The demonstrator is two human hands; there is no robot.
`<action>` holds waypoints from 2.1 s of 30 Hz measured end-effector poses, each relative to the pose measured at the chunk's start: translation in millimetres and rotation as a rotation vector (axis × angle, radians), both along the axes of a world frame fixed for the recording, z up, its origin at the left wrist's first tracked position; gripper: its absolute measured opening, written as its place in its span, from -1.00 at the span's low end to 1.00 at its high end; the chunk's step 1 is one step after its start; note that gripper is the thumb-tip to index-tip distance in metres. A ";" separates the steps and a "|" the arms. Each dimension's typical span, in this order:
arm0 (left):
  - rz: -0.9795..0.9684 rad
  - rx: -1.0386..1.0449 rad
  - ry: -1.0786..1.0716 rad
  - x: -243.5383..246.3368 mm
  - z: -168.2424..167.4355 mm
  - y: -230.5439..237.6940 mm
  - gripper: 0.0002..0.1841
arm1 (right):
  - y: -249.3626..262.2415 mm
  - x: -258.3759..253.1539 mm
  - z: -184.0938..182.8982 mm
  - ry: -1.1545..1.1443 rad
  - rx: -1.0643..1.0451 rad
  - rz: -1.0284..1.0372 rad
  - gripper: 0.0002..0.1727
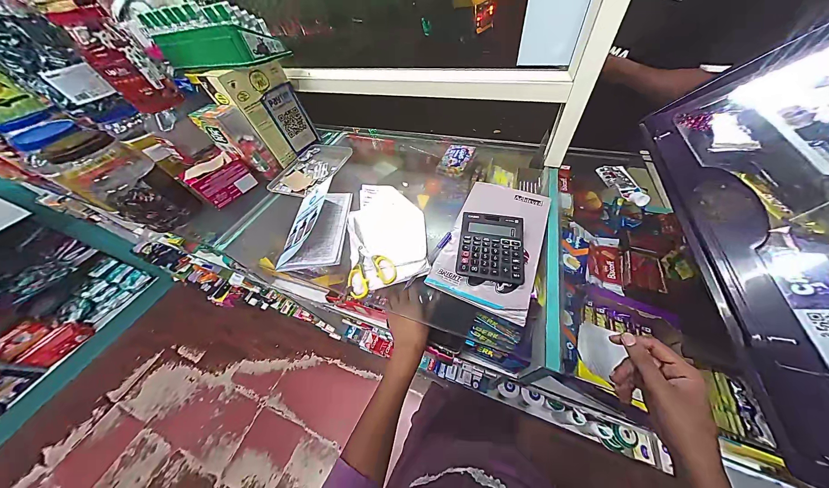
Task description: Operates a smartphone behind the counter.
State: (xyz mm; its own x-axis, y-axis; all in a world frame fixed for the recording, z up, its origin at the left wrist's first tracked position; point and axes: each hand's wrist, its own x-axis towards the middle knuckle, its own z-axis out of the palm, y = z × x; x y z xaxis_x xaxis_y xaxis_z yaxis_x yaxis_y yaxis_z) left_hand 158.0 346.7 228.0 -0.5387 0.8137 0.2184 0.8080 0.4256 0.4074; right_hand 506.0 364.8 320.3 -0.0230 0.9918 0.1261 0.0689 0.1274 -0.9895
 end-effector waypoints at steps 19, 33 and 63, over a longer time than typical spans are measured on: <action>0.082 -0.547 0.046 8.6 25.9 -20.1 -0.15 | 0.5 5.0 4.1 0.173 -0.045 0.041 -0.67; 0.031 -0.194 0.023 -9.1 20.9 -25.8 -0.25 | -1.1 3.7 7.3 0.148 -0.046 0.031 -0.66; -0.138 -0.231 -0.226 -0.1 42.9 28.1 -0.52 | -1.4 -0.1 -1.8 0.187 0.009 -0.041 -0.70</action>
State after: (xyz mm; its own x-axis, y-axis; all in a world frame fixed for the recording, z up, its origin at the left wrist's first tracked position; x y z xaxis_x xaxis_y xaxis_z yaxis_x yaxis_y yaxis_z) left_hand 157.9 374.8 270.9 -0.4335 0.8964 -0.0918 0.7650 0.4200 0.4882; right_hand 505.9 363.4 318.5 0.0419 0.9902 0.1334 -0.1105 0.1373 -0.9843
